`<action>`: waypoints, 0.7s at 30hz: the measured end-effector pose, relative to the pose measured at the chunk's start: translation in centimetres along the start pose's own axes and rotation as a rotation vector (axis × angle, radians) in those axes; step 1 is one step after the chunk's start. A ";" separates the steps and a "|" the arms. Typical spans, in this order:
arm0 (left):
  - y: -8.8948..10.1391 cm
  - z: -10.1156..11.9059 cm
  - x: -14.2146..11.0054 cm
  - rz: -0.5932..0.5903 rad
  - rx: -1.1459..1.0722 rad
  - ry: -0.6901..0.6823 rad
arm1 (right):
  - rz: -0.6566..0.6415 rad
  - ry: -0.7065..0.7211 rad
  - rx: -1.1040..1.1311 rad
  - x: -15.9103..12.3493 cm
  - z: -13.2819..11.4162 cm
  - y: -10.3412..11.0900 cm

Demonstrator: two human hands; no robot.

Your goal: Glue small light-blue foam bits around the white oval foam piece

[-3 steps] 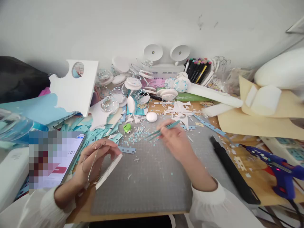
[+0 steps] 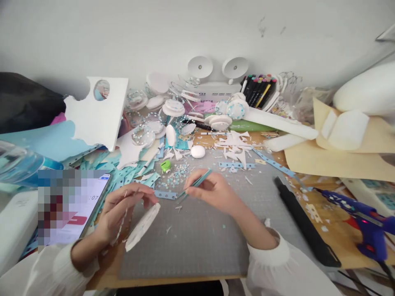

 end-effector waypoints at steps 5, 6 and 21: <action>-0.5 0.4 -0.1 -0.118 0.300 -0.036 | 0.121 -0.026 -0.232 0.2 1.0 -0.3; -0.6 0.4 -0.1 -0.128 0.351 -0.038 | 0.205 -0.018 -0.242 0.2 1.1 0.1; -0.3 -0.2 0.2 0.191 0.243 0.037 | -0.766 -0.336 0.857 -3.6 -0.4 0.9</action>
Point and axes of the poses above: each hand's wrist, its own x-axis towards the middle knuckle, its own y-axis out of the back of the hand, z = x × y, the point moved 1 cm from there along x, towards the middle knuckle, and after that the axes turned 6 degrees about y, right-handed, at the moved point
